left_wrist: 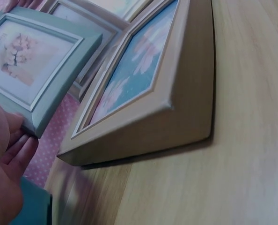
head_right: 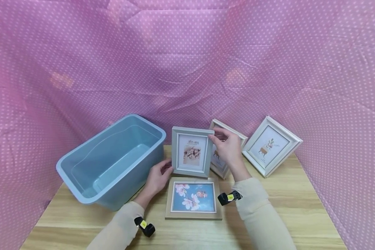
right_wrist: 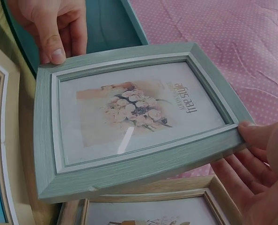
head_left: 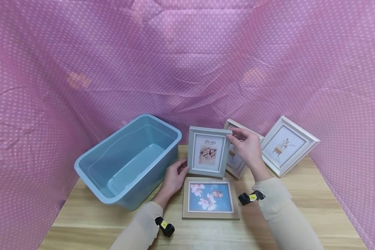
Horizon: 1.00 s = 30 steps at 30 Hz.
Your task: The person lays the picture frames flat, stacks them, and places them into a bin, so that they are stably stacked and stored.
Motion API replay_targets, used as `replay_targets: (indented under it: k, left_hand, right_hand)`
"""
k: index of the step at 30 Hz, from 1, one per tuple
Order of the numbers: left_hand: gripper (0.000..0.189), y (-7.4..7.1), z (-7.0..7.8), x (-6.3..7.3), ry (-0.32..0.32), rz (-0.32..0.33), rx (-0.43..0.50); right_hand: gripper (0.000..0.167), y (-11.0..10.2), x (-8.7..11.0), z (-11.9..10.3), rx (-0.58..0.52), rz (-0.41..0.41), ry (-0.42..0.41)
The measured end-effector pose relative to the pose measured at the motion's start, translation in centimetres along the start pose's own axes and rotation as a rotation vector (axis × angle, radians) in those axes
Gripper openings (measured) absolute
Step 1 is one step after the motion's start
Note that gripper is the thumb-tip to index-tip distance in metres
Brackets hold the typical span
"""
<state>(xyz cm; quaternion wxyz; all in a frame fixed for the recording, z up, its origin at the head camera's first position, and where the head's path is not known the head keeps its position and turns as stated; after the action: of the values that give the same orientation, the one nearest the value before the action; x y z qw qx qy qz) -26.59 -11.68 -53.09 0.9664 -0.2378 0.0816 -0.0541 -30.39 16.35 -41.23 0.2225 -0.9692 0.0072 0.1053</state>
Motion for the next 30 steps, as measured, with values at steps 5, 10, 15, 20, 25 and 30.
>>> replay_targets:
  k: [5, 10, 15, 20, 25, 30]
  left_hand:
    - [0.04, -0.1, -0.1, 0.2, 0.023, -0.037, 0.041]
    - [0.044, -0.3, -0.5, 0.4, 0.049, -0.078, 0.067]
    - [0.051, -0.3, -0.6, 0.5, 0.062, -0.126, 0.079]
    - [0.058, -0.4, -0.7, 0.5, 0.039, -0.151, 0.066]
    - [0.064, -0.5, -0.8, 0.4, 0.057, -0.177, 0.084]
    - [0.074, -0.4, -0.9, 0.4, 0.064, -0.228, 0.096]
  right_hand:
    - [0.036, -0.2, 0.2, 0.1, -0.012, 0.009, 0.032]
    - [0.036, -0.4, 0.4, -0.2, -0.014, 0.003, 0.035]
    - [0.035, -0.7, 0.8, -0.5, -0.019, 0.009, 0.035]
    - [0.034, -1.0, 1.0, -0.8, -0.026, 0.011, 0.01]
    - [0.032, -1.1, 1.1, -1.1, -0.033, 0.003, -0.016]
    - [0.032, -1.1, 1.4, -1.5, -0.023, -0.012, -0.02]
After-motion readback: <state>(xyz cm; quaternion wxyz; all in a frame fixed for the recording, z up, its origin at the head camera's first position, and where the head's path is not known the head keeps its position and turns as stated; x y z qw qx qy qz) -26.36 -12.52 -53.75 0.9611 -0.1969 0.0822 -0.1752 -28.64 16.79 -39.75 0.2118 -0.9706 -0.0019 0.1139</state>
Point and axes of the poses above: each hand's wrist, its own x-axis away from the middle knuckle, its own y-axis out of the palm, z = x × y, the point moved 3 cm from there along -x, towards the middle knuckle, and after that the axes turned 7 degrees about -z, right-handed, at the moved point
